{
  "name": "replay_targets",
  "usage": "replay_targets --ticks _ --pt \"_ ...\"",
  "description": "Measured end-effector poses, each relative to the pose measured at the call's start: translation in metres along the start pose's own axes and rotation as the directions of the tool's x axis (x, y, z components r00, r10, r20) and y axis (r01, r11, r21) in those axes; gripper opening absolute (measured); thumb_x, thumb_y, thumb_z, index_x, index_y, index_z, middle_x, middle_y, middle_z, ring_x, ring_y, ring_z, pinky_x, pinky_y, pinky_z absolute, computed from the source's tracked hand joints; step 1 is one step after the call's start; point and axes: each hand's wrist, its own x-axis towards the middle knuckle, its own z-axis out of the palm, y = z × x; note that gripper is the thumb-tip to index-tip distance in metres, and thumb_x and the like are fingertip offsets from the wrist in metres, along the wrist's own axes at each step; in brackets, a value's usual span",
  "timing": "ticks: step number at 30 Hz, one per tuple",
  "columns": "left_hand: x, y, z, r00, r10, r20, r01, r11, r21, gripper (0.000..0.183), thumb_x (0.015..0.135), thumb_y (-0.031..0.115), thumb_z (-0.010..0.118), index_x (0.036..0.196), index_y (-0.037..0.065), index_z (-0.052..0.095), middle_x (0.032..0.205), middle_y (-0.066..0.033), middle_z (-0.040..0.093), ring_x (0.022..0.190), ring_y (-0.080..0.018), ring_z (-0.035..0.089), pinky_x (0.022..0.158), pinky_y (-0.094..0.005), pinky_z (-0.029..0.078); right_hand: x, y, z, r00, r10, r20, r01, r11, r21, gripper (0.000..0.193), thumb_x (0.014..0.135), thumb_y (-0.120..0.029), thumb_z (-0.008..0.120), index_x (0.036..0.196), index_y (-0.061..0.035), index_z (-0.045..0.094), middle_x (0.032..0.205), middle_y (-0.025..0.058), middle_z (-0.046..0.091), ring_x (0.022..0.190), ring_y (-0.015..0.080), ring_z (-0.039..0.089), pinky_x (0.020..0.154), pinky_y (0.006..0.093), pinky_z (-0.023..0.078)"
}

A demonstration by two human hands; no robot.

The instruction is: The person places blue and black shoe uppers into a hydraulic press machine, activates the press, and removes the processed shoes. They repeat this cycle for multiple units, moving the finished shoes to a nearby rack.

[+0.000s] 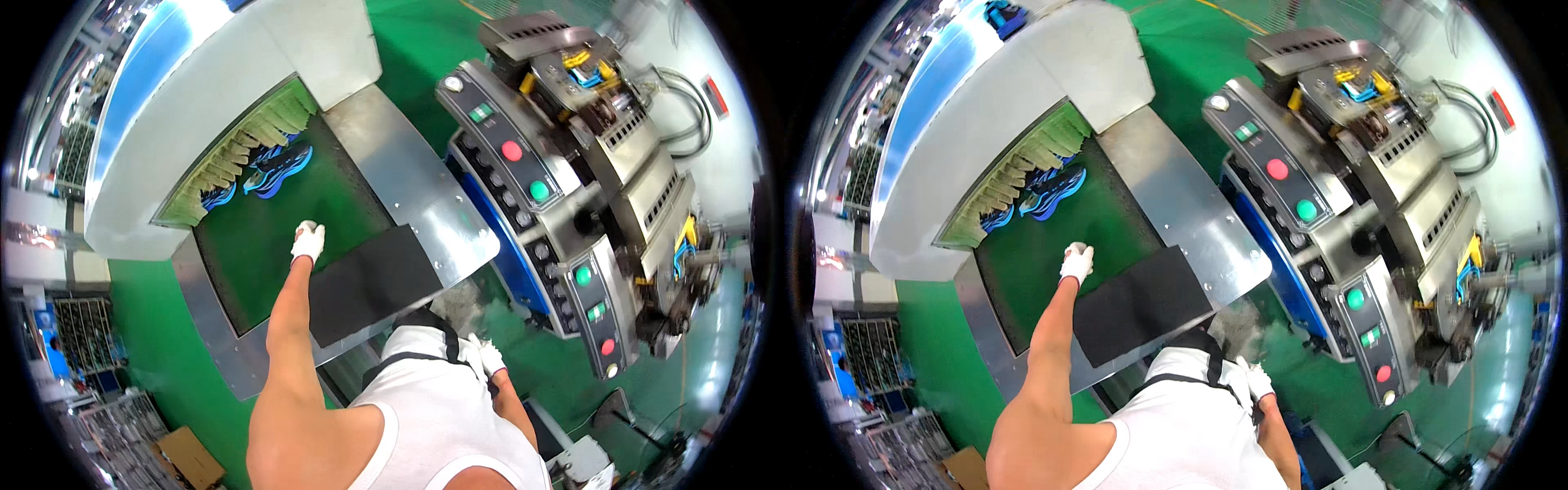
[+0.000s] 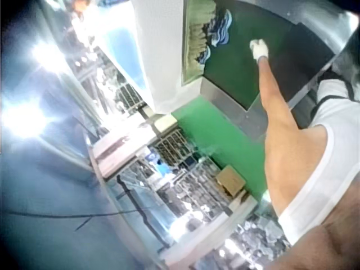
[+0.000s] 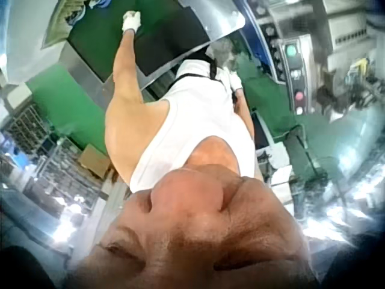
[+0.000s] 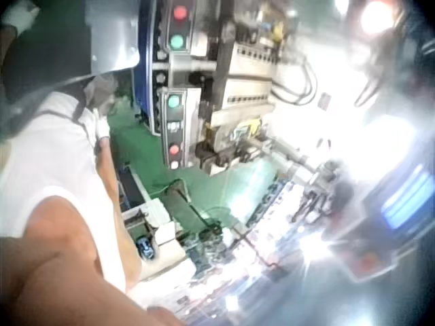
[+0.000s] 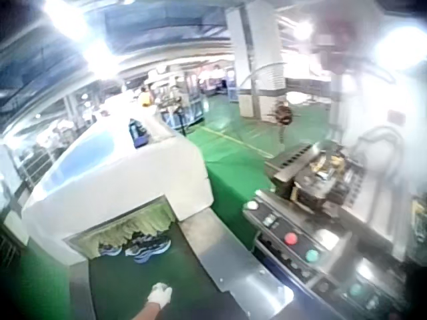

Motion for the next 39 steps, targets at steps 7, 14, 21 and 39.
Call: replay_targets --ticks 7,14,21,39 --pt "0.133 0.023 -0.051 0.928 0.262 -0.265 -0.207 0.954 0.218 0.058 0.093 0.036 0.072 0.142 0.010 0.054 0.144 -0.0178 0.058 0.132 -0.0381 0.056 0.103 -0.0590 0.045 0.055 -0.008 -0.015 0.853 -0.519 0.042 0.493 0.778 -0.391 0.024 0.101 -0.023 0.048 0.111 -0.0093 0.064 0.105 0.0196 0.068 0.098 0.0365 0.070 0.088 0.0471 0.055" --pt "0.256 0.089 -0.121 0.900 0.431 0.059 -0.394 0.752 0.528 0.083 0.076 0.041 0.087 0.144 0.008 0.053 0.136 -0.0218 0.061 0.130 -0.0400 0.057 0.103 -0.0530 0.049 0.035 -0.033 -0.011 0.940 -0.330 -0.087 0.232 0.804 -0.548 0.061 0.106 -0.050 0.051 0.063 -0.0103 0.068 0.063 0.0153 0.066 0.062 0.0356 0.069 0.061 0.0479 0.054" --pt "0.295 0.074 -0.092 0.821 0.491 0.291 -0.535 0.482 0.695 0.057 0.068 0.041 0.092 0.111 0.012 0.068 0.110 -0.0104 0.072 0.107 -0.0295 0.070 0.093 -0.0458 0.052 0.002 -0.072 -0.024 0.818 -0.399 -0.415 -0.035 0.685 -0.728 0.052 0.103 -0.049 0.057 0.066 -0.0122 0.064 0.060 0.0112 0.059 0.056 0.0332 0.061 0.055 0.0490 0.049" --pt "-0.104 0.239 -0.103 0.565 0.649 0.509 -0.572 0.753 -0.324 0.071 0.069 0.027 0.090 0.129 -0.002 0.067 0.120 -0.0201 0.074 0.114 -0.0292 0.070 0.098 -0.0433 0.055 0.026 -0.239 -0.226 0.933 -0.350 -0.083 0.303 0.644 0.703 0.060 0.103 -0.054 0.060 0.137 -0.0057 0.067 0.137 0.0134 0.068 0.126 0.0237 0.063 0.110 0.0373 0.048"
